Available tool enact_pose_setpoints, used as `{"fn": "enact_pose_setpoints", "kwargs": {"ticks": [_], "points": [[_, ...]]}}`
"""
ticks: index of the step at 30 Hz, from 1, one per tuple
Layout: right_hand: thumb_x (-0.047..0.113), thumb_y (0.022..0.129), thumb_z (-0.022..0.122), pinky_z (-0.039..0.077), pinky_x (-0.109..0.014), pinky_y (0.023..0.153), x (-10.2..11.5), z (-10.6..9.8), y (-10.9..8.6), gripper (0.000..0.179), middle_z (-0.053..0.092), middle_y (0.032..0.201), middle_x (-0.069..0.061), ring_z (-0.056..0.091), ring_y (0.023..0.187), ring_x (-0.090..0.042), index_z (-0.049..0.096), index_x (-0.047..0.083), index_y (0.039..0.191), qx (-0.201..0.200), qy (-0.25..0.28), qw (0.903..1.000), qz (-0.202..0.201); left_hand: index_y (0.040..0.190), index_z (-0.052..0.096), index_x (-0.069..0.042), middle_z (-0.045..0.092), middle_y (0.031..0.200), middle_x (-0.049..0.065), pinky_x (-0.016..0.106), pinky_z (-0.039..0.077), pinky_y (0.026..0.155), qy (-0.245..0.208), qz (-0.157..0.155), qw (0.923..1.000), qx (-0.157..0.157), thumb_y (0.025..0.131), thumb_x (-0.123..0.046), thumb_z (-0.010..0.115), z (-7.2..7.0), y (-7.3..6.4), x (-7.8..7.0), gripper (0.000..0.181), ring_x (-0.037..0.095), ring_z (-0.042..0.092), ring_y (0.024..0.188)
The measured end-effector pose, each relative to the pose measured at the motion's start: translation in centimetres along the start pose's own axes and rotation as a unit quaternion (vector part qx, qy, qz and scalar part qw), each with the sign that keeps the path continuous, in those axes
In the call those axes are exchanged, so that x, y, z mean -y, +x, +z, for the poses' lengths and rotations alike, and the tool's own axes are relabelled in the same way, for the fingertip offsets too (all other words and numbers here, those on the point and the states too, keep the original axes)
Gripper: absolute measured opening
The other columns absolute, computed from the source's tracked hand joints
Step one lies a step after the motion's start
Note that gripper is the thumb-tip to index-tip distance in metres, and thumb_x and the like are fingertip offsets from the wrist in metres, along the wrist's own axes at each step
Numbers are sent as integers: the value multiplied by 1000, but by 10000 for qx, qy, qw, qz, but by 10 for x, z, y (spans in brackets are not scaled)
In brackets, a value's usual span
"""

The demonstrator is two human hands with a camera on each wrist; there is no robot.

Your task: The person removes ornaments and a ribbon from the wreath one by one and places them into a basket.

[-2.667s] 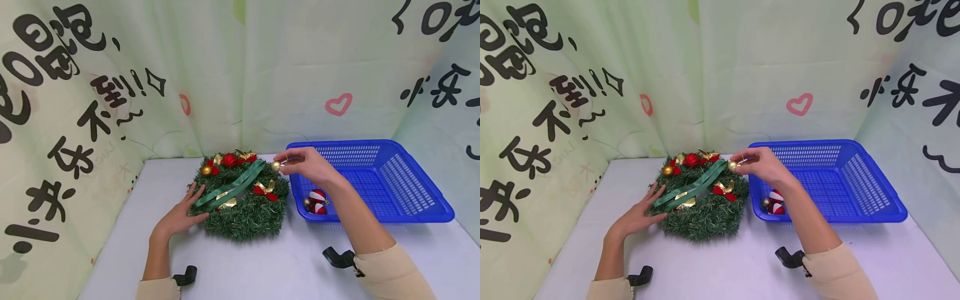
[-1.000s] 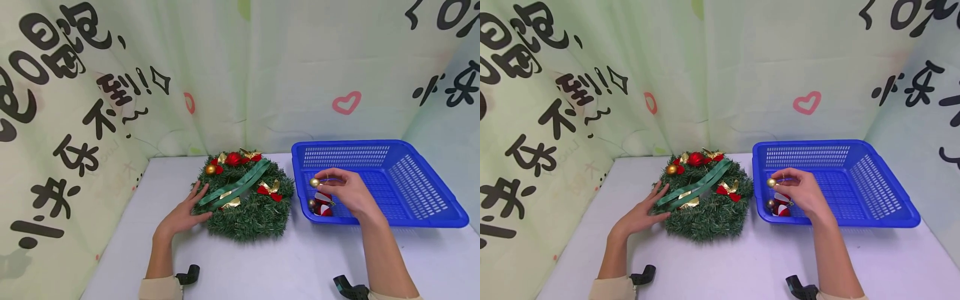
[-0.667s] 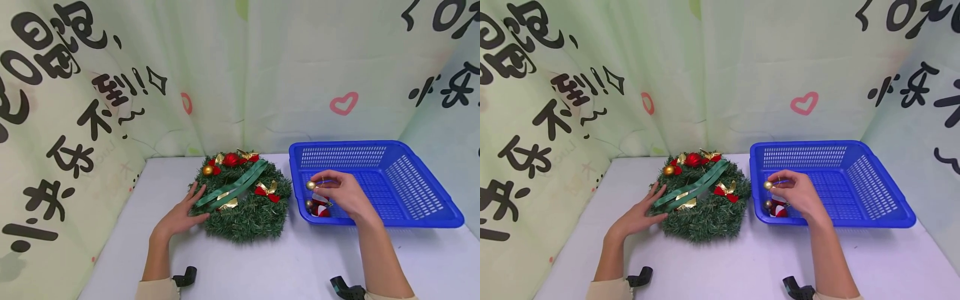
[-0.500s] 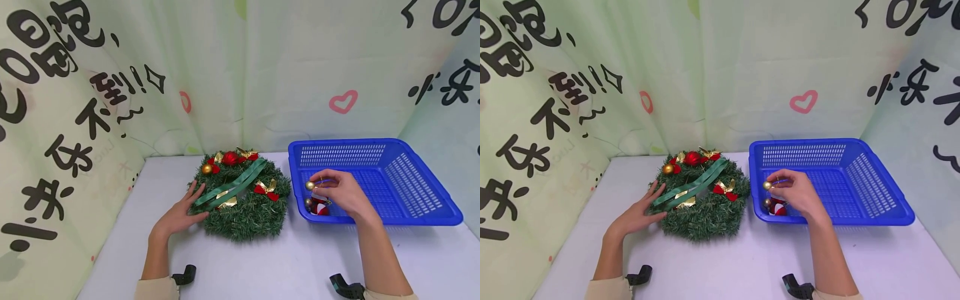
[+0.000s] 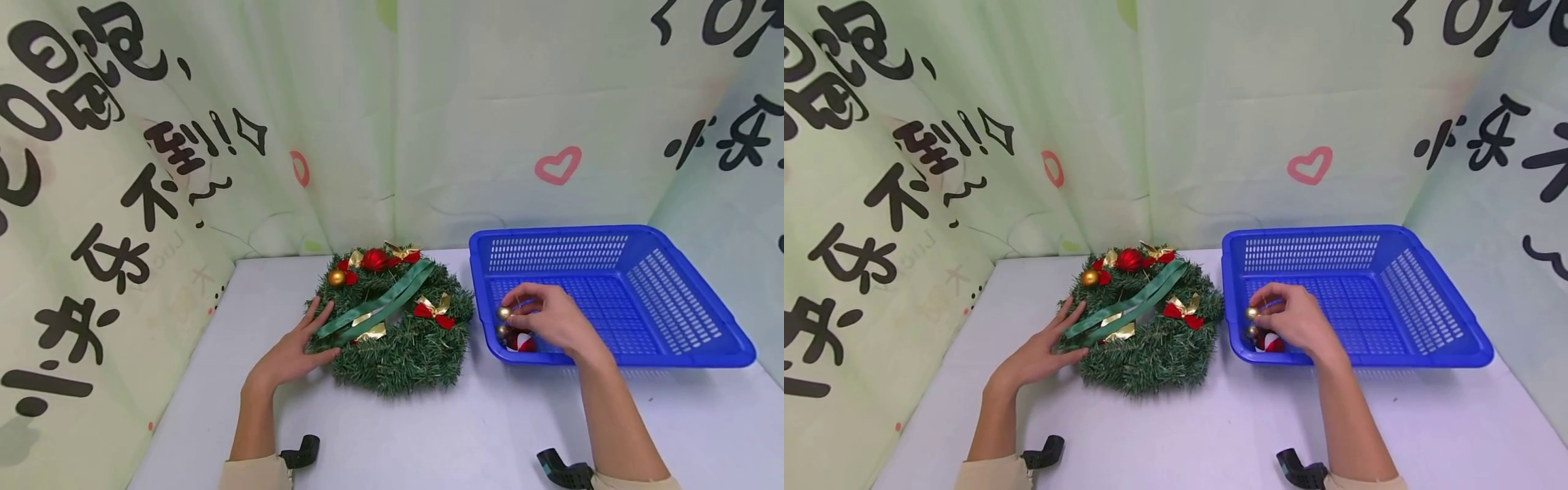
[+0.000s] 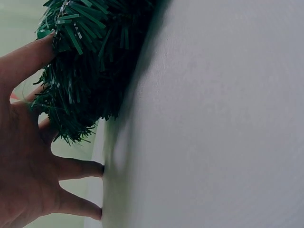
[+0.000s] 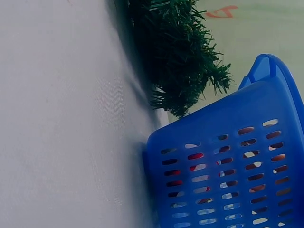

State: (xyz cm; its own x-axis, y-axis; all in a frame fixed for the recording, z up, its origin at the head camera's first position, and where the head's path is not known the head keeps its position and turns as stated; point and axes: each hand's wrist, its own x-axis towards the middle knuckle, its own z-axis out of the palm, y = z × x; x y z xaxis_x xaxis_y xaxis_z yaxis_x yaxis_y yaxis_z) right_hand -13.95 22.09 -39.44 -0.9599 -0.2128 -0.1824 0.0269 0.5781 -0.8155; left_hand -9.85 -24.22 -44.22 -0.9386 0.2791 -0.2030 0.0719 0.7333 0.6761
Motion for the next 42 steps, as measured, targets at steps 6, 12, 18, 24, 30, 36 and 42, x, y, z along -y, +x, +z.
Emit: {"fn": "enact_pose_setpoints", "kwargs": {"ticks": [6,12,18,24,30,36,42], "points": [[9,94,74,56,-38,70,-1,2,-1,20,75,104,-15,71,92,-28,71,6,113,130,-80,9999,12,169,13,-30,-8,177,-1,73,29,116,-3,-13,10000,14,100,-48,68,-1,0,-1,90,48,14,158],[7,92,76,54,-37,69,0,4,0,19,74,101,-14,69,88,-24,72,5,111,71,-232,9996,-114,169,14,-30,-8,177,-1,73,29,117,-22,-5,10000,14,100,-47,68,-1,-1,0,90,48,15,158],[7,91,75,53,-37,68,0,5,0,20,74,100,-13,69,88,-24,72,5,111,126,-266,9995,-75,169,14,-30,-8,177,0,73,29,116,-10,-16,10000,7,100,-47,68,-1,-2,0,90,48,15,158],[5,91,74,55,-37,67,0,5,0,20,74,101,-14,69,87,-24,72,4,111,160,-257,9995,-98,169,14,-30,-8,177,0,73,29,116,7,-9,10000,-2,100,-48,68,0,-2,0,90,48,16,158],[3,91,72,57,-36,71,0,4,0,22,73,110,-17,70,89,-23,71,1,114,203,-234,9994,-129,169,14,-29,-8,177,0,73,30,116,24,23,10000,-11,100,-48,68,0,-1,0,90,48,16,158],[4,92,71,57,-35,71,1,4,0,23,74,108,-16,71,90,-23,71,1,114,228,-266,9993,-142,169,13,-29,-8,177,0,73,29,116,9,33,10000,-1,100,-47,68,0,-1,0,90,49,16,157],[4,93,71,58,-35,71,2,5,-1,23,74,112,-19,72,92,-23,71,2,115,233,-299,9992,-126,169,12,-30,-9,177,0,74,28,116,2,19,10000,33,100,-47,68,0,-1,0,90,49,14,158]]}}
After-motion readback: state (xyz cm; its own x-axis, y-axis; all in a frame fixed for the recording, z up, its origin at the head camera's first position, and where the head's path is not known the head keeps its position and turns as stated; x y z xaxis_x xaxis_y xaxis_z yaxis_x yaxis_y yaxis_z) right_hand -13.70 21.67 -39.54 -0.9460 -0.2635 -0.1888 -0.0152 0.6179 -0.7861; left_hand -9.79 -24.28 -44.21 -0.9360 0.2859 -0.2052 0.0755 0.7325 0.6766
